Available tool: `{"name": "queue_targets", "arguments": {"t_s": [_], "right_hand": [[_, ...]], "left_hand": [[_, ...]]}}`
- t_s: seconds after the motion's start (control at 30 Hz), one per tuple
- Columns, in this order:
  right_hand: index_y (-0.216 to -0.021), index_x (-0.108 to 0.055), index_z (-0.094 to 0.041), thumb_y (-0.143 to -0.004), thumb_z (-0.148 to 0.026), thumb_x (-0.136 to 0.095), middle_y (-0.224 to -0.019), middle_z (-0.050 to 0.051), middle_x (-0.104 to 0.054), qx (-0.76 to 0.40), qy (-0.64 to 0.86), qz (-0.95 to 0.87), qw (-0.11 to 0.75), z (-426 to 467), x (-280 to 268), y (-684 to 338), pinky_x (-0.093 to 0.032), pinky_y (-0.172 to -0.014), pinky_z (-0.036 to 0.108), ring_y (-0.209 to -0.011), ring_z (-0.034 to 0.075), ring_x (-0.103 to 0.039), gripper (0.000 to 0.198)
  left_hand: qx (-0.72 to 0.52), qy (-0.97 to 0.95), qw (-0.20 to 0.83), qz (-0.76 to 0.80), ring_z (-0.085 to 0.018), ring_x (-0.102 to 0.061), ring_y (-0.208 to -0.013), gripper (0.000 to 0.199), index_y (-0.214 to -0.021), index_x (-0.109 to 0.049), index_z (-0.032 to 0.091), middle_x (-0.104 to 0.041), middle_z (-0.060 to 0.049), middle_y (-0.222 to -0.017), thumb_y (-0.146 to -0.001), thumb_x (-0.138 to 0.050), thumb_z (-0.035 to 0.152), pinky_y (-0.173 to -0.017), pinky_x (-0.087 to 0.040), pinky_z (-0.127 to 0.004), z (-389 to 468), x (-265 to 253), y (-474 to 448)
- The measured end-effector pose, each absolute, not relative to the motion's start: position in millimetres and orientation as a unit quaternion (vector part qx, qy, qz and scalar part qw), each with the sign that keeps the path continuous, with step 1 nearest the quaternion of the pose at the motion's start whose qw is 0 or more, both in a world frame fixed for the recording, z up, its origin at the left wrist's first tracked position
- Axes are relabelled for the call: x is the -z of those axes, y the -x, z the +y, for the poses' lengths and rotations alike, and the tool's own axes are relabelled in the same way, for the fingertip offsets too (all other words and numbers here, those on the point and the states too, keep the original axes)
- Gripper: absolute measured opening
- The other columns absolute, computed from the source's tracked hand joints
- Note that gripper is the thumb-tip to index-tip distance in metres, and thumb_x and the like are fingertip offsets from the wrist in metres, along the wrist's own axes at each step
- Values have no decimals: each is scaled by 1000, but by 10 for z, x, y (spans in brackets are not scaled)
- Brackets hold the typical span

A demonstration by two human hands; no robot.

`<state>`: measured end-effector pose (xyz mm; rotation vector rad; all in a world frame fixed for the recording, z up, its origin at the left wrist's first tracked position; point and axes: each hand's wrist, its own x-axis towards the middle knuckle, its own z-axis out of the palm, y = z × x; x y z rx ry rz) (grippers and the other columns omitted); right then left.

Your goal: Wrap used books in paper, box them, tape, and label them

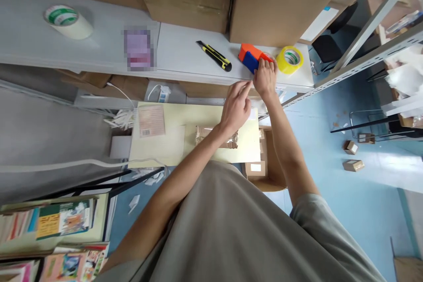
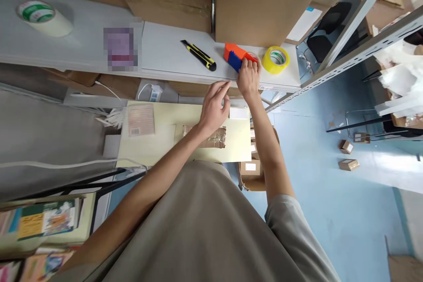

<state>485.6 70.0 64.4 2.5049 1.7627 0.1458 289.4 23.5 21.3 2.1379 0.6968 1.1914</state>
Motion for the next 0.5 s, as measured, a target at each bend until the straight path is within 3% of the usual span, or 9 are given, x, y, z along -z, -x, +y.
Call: {"name": "queue_targets", "arguments": {"t_s": [0.2, 0.27, 0.37, 0.43, 0.5], "right_hand": [[-192, -23, -14, -122, -35, -20, -189, 29, -34, -78, -847, 525, -37, 36, -424, -4580, -41, -137, 69, -178, 46, -34, 73], [-191, -24, -13, -123, -38, -17, -183, 31, -45, -20, -852, 518, -69, -396, -166, -4368, -49, -130, 67, -172, 45, -48, 72], [-183, -37, -7, -124, -40, -22, -165, 35, -67, 183, -846, 496, -69, -1003, 257, -3932, -60, -117, 52, -148, 41, -71, 69], [-173, -49, -6, -125, -43, -24, -150, 33, -78, 287, -836, 467, -27, -1271, 464, -3633, -61, -108, 43, -135, 39, -79, 65], [-169, -54, -7, -126, -47, -26, -137, 30, -84, 312, -840, 444, -4, -1410, 595, -3396, -60, -100, 38, -124, 38, -82, 65]], "left_hand": [[-361, -749, 310, 460, -34, -68, -146, 47, -154, -76, 23, -74, -17, -146, -110, -60, 20, -134, -54, -54, 9, 585, -1753], [-313, -697, 331, 554, -35, -70, -143, 39, -144, -79, 21, -76, -18, -143, -107, -65, 22, -131, -56, -53, -147, 866, -1341], [-248, -607, 392, 646, -32, -78, -131, 31, -135, -78, 18, -79, -19, -140, -107, -68, 25, -116, -64, -45, -399, 1131, -963], [-216, -594, 428, 646, -28, -82, -118, 22, -125, -79, 18, -83, -18, -130, -109, -68, 28, -107, -65, -39, -517, 1198, -906], [-197, -614, 433, 630, -27, -83, -107, 18, -113, -80, 20, -86, -15, -116, -109, -70, 34, -101, -64, -37, -573, 1211, -949]]}}
